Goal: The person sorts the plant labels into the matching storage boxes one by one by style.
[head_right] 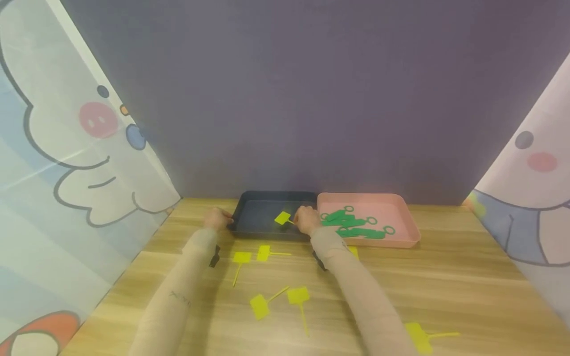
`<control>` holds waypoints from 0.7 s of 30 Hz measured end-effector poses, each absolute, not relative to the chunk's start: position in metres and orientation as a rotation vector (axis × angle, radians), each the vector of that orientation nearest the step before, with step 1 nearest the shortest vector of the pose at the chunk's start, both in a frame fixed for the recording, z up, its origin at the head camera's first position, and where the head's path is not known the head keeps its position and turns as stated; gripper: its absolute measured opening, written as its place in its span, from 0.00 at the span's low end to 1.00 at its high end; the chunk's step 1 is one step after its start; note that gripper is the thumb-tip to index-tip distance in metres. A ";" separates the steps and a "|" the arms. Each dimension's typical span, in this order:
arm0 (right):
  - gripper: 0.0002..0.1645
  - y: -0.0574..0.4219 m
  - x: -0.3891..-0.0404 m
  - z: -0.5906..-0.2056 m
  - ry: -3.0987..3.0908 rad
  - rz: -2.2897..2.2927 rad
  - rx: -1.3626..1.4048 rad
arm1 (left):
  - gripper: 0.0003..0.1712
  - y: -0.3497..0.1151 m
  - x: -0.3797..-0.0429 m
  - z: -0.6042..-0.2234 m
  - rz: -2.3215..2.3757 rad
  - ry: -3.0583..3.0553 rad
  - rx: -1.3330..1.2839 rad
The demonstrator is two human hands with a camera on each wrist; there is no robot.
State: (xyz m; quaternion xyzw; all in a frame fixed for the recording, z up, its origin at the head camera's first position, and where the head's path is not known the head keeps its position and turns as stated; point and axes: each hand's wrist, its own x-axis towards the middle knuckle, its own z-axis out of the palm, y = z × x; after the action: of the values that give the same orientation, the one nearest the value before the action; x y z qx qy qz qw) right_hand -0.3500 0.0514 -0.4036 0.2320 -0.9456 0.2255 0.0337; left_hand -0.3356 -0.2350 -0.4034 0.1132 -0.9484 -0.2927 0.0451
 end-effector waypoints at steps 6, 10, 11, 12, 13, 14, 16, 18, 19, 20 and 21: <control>0.06 0.054 -0.352 -0.411 -2.947 0.673 0.674 | 0.14 -0.233 -0.336 -0.402 -0.848 -2.906 0.327; 0.06 0.053 -0.352 -0.415 -2.948 0.642 0.664 | 0.14 -0.233 -0.336 -0.402 -0.814 -2.913 0.321; 0.06 0.053 -0.352 -0.416 -2.947 0.634 0.663 | 0.14 -0.233 -0.336 -0.403 -0.815 -2.913 0.321; 0.06 0.053 -0.353 -0.417 -2.941 0.624 0.670 | 0.14 -0.233 -0.336 -0.403 -0.808 -2.912 0.316; 0.06 0.053 -0.353 -0.417 -2.939 0.617 0.673 | 0.14 -0.233 -0.337 -0.404 -0.806 -2.912 0.315; 0.06 0.053 -0.353 -0.418 -2.937 0.609 0.677 | 0.14 -0.233 -0.337 -0.404 -0.808 -2.912 0.317; 0.06 0.053 -0.353 -0.419 -2.936 0.601 0.681 | 0.14 -0.234 -0.337 -0.405 -0.807 -2.911 0.315; 0.06 0.053 -0.353 -0.420 -2.935 0.592 0.690 | 0.14 -0.234 -0.337 -0.405 -0.800 -2.910 0.317; 0.06 0.053 -0.352 -0.420 -2.939 0.592 0.686 | 0.14 -0.233 -0.337 -0.404 -0.798 -2.911 0.321; 0.06 0.053 -0.353 -0.420 -2.941 0.586 0.688 | 0.14 -0.232 -0.336 -0.404 -0.792 -2.912 0.324; 0.07 0.053 -0.352 -0.420 -2.944 0.578 0.693 | 0.14 -0.232 -0.336 -0.403 -0.784 -2.913 0.325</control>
State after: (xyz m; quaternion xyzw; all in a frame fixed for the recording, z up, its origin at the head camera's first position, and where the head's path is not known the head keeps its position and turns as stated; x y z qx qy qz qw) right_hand -0.3521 0.0535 -0.4203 0.2249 -0.9556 0.1875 0.0315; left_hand -0.3361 -0.2317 -0.4033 0.1068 -0.9587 -0.2579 0.0536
